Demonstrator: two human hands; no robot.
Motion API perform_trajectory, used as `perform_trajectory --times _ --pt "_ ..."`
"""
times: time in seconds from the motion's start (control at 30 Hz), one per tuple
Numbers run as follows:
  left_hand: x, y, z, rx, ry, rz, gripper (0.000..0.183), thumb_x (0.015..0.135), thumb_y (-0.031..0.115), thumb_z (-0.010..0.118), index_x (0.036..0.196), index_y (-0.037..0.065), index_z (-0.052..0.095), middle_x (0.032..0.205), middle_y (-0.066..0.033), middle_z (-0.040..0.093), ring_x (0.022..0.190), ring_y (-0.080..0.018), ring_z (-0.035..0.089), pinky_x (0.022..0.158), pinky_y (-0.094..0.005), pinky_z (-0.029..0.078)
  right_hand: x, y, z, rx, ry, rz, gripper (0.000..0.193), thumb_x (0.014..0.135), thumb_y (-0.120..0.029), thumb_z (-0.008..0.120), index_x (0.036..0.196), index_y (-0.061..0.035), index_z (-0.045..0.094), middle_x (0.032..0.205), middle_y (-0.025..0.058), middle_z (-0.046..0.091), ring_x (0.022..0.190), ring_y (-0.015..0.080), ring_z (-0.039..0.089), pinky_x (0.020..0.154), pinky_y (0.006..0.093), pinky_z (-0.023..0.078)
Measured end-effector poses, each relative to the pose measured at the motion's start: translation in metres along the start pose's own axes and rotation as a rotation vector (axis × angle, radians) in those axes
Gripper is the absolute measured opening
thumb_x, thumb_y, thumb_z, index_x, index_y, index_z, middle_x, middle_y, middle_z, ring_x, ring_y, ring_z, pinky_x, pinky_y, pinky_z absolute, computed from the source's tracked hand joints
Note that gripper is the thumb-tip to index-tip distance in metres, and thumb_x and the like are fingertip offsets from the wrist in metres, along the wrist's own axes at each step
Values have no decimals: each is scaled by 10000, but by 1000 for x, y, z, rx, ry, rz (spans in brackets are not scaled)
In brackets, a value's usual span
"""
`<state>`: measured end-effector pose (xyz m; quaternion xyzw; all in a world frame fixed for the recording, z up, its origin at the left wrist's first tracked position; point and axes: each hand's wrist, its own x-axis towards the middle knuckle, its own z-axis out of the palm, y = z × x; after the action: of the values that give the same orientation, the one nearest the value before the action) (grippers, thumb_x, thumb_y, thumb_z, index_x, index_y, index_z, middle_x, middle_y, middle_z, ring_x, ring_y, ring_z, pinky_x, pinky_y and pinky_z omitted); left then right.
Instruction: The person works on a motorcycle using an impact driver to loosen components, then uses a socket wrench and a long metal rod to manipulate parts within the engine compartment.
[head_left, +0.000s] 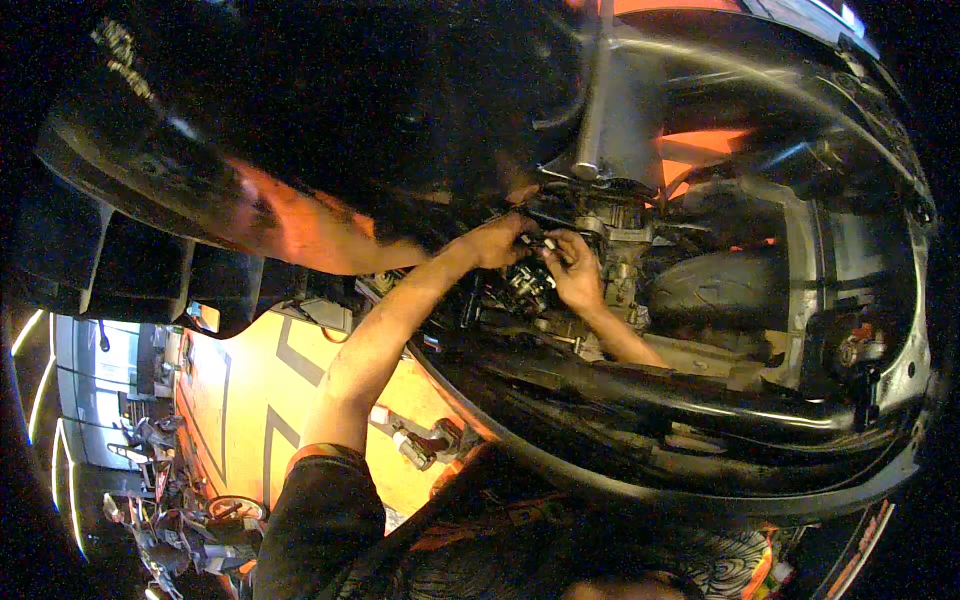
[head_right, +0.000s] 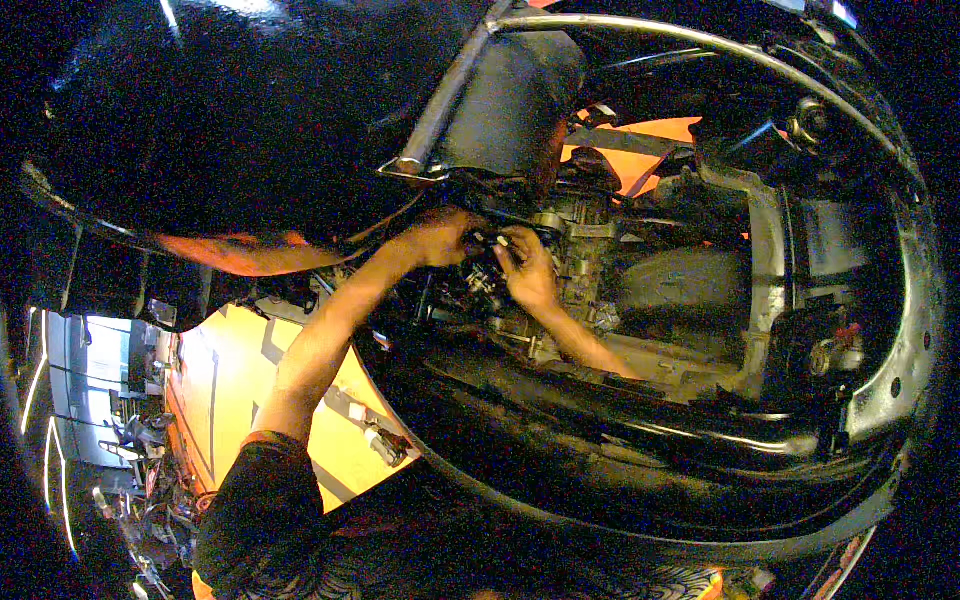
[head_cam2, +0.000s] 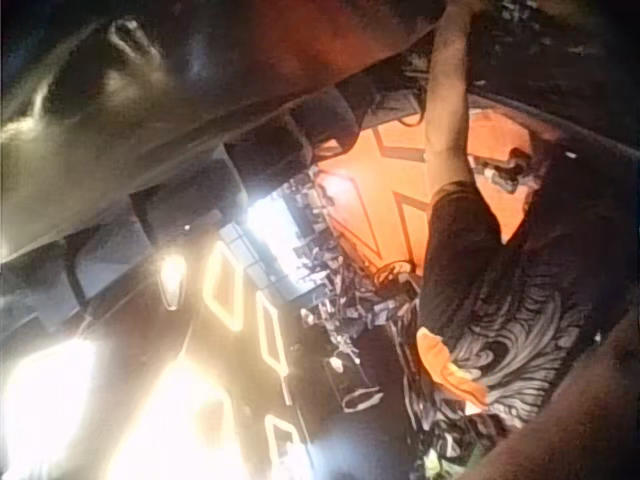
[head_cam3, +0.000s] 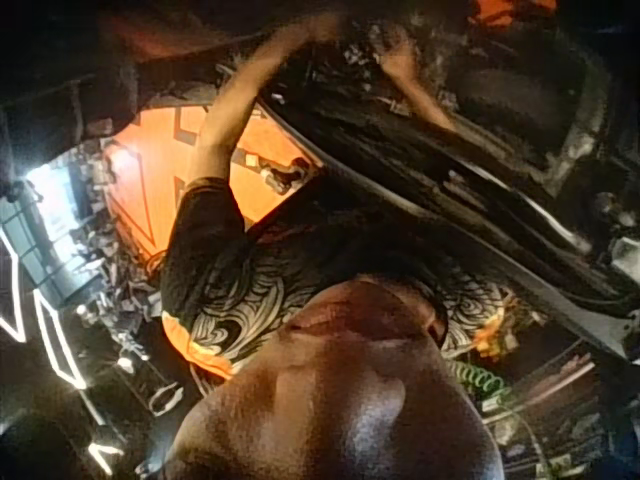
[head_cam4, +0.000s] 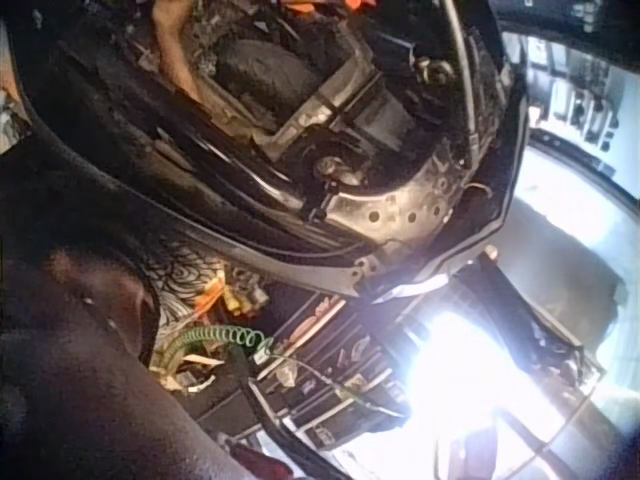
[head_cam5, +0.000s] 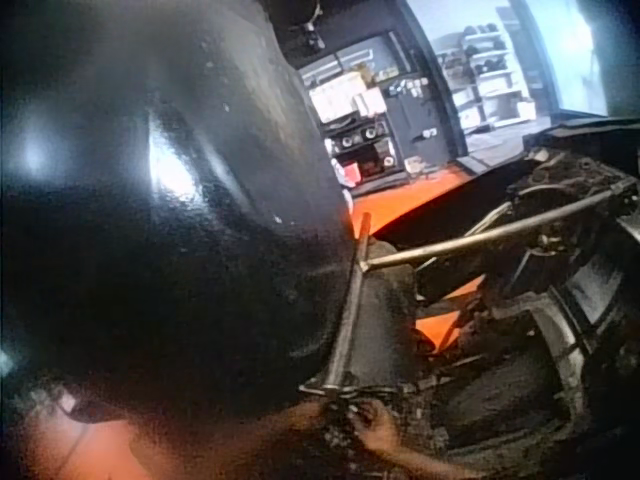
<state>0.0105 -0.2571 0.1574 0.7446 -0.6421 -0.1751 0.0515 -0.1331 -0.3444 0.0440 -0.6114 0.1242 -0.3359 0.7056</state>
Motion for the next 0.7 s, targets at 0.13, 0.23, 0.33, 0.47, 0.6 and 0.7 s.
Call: perform_trajectory --times 0.13,0.23,0.33,0.47,0.6,0.7 --pt "7 36 -4 147 -61 -159 558 764 421 616 1216 128 469 1106 -197 546 991 -385 529 873 -453 424 5 7 -8 41 73 68 291 801 -86 635 1047 -4 501 1009 119 584 993 210 556 869 281 425" --pt "0 24 12 12 172 -150 521 810 439 541 1241 159 453 1103 -194 553 1017 -368 526 874 -458 421 6 4 -8 98 44 61 302 802 -112 642 1052 -11 506 1005 113 589 978 200 560 864 290 429" --pt "7 25 9 182 17 -97 487 822 410 530 1234 159 463 1100 -178 562 1023 -361 527 881 -459 416 -1 -2 -18 -99 -26 139 402 795 -217 657 1112 -28 498 1011 119 601 952 209 573 856 308 443" --pt "18 20 5 153 -80 -46 397 822 315 544 1182 150 519 1097 -163 572 1040 -350 523 903 -437 410 -21 -70 -22 -571 -314 118 704 728 -418 696 1213 7 412 1137 216 525 1055 298 529 893 363 418" --pt "10 25 0 96 -173 -138 377 798 241 573 1161 146 539 1131 -158 555 1044 -340 525 915 -426 405 -25 -59 -9 -645 -551 16 905 632 -488 741 1264 12 330 1153 218 521 1067 338 517 917 384 404" --pt "19 16 6 61 -136 -103 393 775 185 596 1163 155 542 1139 -159 551 1034 -336 529 920 -403 404 -24 -44 -8 -652 -428 157 874 594 -439 779 1234 -5 372 1124 197 540 1043 330 527 890 381 424"
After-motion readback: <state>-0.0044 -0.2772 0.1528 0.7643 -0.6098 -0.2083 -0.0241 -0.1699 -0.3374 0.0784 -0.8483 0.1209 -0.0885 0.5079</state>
